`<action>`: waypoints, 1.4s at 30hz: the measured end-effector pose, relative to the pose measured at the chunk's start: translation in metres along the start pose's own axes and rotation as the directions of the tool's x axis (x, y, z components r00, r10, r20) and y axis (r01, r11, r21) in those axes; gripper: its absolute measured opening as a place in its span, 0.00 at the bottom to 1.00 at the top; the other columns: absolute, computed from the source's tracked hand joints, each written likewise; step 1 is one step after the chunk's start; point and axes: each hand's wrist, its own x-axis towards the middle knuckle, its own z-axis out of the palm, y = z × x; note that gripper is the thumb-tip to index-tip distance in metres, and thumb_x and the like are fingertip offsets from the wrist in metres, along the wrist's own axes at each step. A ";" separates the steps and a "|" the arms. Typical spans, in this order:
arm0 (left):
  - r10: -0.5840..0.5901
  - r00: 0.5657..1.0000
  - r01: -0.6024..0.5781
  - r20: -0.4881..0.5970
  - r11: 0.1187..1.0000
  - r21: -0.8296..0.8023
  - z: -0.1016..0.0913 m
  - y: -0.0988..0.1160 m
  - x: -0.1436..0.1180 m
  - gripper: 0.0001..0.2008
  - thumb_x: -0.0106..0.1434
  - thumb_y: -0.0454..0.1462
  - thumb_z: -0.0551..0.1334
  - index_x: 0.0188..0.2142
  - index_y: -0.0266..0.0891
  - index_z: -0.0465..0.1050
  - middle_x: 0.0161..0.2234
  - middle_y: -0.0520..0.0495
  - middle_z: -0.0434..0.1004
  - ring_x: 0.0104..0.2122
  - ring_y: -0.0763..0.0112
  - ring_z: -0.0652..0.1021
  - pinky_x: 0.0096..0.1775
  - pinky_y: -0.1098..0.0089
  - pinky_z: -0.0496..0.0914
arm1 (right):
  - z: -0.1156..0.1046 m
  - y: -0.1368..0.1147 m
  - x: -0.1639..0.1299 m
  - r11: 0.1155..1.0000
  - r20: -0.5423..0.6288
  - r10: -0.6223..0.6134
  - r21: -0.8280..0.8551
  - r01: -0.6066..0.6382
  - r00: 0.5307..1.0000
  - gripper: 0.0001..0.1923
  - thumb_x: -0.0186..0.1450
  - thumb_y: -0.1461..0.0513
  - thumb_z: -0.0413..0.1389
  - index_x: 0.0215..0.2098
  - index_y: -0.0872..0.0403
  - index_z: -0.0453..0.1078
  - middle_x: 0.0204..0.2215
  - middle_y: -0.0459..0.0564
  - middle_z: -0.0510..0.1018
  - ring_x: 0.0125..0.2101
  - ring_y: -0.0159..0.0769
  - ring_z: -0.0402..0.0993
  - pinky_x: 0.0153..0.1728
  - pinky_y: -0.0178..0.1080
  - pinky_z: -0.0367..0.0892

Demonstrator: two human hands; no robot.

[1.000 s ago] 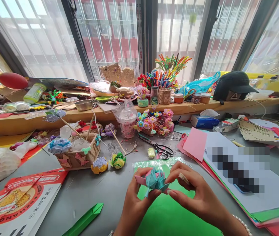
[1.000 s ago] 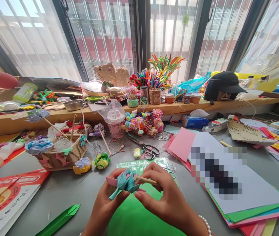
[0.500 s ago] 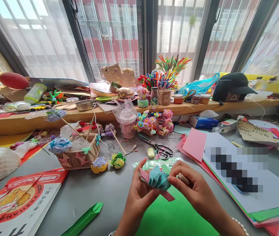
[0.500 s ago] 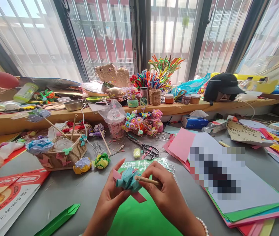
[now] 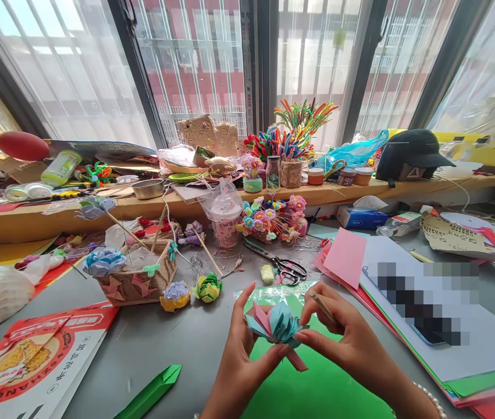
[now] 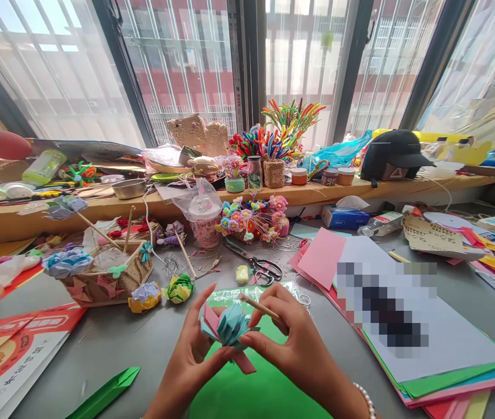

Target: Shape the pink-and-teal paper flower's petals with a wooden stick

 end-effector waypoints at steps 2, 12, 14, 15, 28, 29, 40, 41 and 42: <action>0.007 0.999 -0.007 0.033 1.000 -0.015 0.000 0.001 0.000 0.40 0.50 0.38 0.68 0.57 0.45 0.47 0.37 0.48 0.74 0.33 0.64 0.78 0.37 0.66 0.70 | 0.000 0.000 0.000 1.000 0.028 -0.002 -0.003 0.002 1.000 0.08 0.59 0.57 0.58 0.27 0.54 0.68 0.26 0.43 0.61 0.24 0.29 0.58 0.23 0.31 0.57; 0.073 0.997 -0.073 0.017 0.997 -0.021 0.003 0.001 -0.001 0.36 0.51 0.38 0.67 0.55 0.51 0.50 0.37 0.50 0.70 0.24 0.71 0.77 0.30 0.66 0.73 | 0.003 0.001 0.000 0.998 0.062 0.005 -0.064 -0.001 0.998 0.10 0.58 0.56 0.59 0.26 0.54 0.69 0.28 0.46 0.65 0.30 0.34 0.64 0.31 0.34 0.62; 0.093 0.996 -0.093 0.005 0.995 0.027 0.001 0.001 -0.002 0.35 0.51 0.38 0.67 0.55 0.51 0.52 0.39 0.50 0.70 0.27 0.70 0.77 0.31 0.68 0.72 | 0.002 0.002 0.000 0.997 0.070 0.012 -0.073 -0.007 0.998 0.12 0.58 0.54 0.57 0.25 0.54 0.70 0.27 0.46 0.65 0.29 0.33 0.64 0.31 0.35 0.62; 0.102 0.995 -0.102 0.007 0.994 0.047 0.000 0.001 -0.003 0.35 0.51 0.38 0.67 0.55 0.51 0.52 0.39 0.50 0.70 0.29 0.70 0.77 0.32 0.69 0.72 | 0.002 0.002 0.001 0.998 0.078 0.015 -0.069 -0.009 0.997 0.13 0.59 0.53 0.56 0.25 0.54 0.70 0.27 0.46 0.65 0.28 0.33 0.64 0.30 0.34 0.61; 0.063 0.990 -0.053 0.127 0.995 -0.080 0.000 0.005 -0.002 0.35 0.51 0.39 0.67 0.55 0.50 0.52 0.38 0.50 0.71 0.26 0.72 0.75 0.31 0.68 0.72 | -0.003 0.003 0.005 0.997 0.069 0.053 0.060 -0.057 0.996 0.16 0.52 0.50 0.61 0.25 0.54 0.69 0.27 0.45 0.64 0.29 0.33 0.63 0.29 0.33 0.61; 0.066 0.989 -0.050 0.134 0.992 -0.119 0.000 0.005 -0.001 0.35 0.51 0.39 0.67 0.55 0.51 0.53 0.39 0.49 0.71 0.26 0.71 0.76 0.31 0.68 0.73 | -0.004 0.003 0.005 0.997 0.065 0.047 0.058 -0.051 0.997 0.15 0.53 0.51 0.61 0.25 0.54 0.70 0.27 0.45 0.64 0.29 0.32 0.63 0.29 0.33 0.61; 0.021 0.999 -0.014 0.038 0.986 -0.168 0.005 0.005 -0.001 0.33 0.48 0.37 0.69 0.52 0.46 0.58 0.37 0.47 0.75 0.32 0.65 0.76 0.27 0.70 0.74 | -0.003 0.000 0.003 0.998 0.109 0.025 0.047 -0.030 0.994 0.17 0.59 0.50 0.55 0.23 0.56 0.70 0.27 0.46 0.64 0.28 0.32 0.64 0.30 0.33 0.60; 0.012 1.000 -0.008 0.025 0.987 -0.163 0.005 0.006 -0.001 0.33 0.48 0.37 0.69 0.52 0.44 0.59 0.36 0.47 0.76 0.33 0.65 0.76 0.29 0.70 0.74 | -0.002 0.001 0.003 0.999 0.109 0.025 0.042 -0.029 0.994 0.18 0.58 0.50 0.56 0.23 0.55 0.70 0.27 0.46 0.64 0.28 0.32 0.64 0.29 0.33 0.59; 0.000 1.000 0.002 0.015 0.988 -0.157 0.004 0.007 -0.002 0.33 0.47 0.37 0.69 0.52 0.43 0.60 0.36 0.46 0.77 0.33 0.65 0.76 0.30 0.70 0.73 | -0.002 0.001 0.003 0.999 0.105 0.022 0.038 -0.026 0.994 0.17 0.58 0.50 0.56 0.23 0.55 0.70 0.27 0.46 0.64 0.28 0.32 0.64 0.29 0.33 0.59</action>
